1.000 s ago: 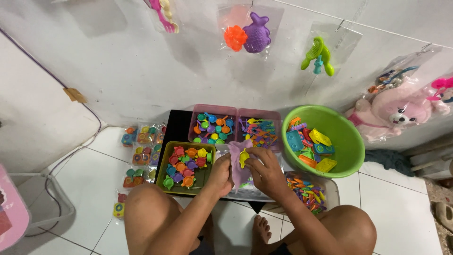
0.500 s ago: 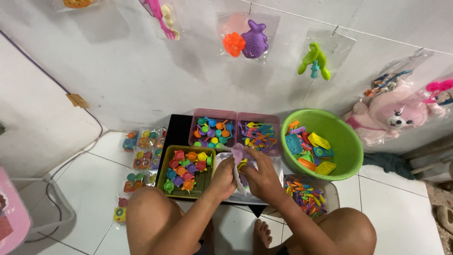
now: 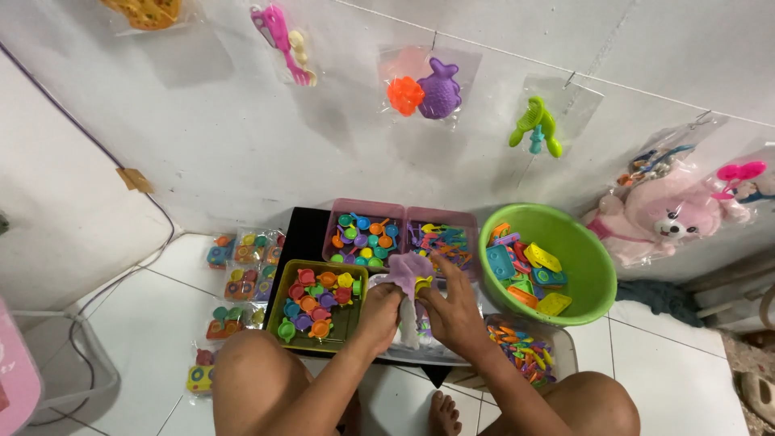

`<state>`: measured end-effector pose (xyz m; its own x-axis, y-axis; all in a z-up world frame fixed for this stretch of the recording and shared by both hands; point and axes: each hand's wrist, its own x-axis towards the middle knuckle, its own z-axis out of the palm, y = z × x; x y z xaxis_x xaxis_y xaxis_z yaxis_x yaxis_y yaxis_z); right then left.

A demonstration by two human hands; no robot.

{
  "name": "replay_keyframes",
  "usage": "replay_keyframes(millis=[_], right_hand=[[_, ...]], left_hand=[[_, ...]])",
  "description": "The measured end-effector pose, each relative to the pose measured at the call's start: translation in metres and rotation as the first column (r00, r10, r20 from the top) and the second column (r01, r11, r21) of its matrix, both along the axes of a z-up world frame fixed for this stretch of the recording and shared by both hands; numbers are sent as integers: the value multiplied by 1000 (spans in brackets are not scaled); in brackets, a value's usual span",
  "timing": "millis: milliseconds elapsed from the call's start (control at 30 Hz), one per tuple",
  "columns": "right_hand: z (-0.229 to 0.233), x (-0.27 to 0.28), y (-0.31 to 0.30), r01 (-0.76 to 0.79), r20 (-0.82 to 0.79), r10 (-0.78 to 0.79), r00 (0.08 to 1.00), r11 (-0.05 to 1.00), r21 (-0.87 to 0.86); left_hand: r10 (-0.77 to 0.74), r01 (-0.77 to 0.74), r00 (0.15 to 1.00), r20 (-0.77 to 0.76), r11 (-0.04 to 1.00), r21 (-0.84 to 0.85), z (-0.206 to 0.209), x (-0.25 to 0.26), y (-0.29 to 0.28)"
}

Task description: Cleaning small plastic toys with a purple cloth and sorting them into different containers.

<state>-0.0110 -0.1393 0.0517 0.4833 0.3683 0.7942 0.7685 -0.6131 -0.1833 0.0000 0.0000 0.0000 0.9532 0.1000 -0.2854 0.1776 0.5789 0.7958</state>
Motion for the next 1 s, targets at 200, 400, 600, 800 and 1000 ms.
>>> replay_keyframes(millis=[200, 400, 600, 800, 1000], right_hand=[[2, 1, -8, -45, -26, 44, 999, 998, -45], [-16, -8, -6, -34, -296, 57, 953, 996, 84], [-31, -5, 0, 133, -652, 235, 721, 877, 462], [-82, 19, -18, 388, -753, 559, 348, 645, 658], [-47, 10, -10, 368, -703, 533, 470, 606, 705]], left_hand=[[-205, 132, 973, 108, 873, 470, 0, -4, 15], [-121, 65, 989, 84, 868, 493, 3, 2, 12], [-40, -89, 974, 221, 834, 544, 10, 2, 19], [-49, -3, 982, 182, 961, 276, 28, -10, 9], [-45, -26, 981, 189, 935, 355, 6, -4, 10]])
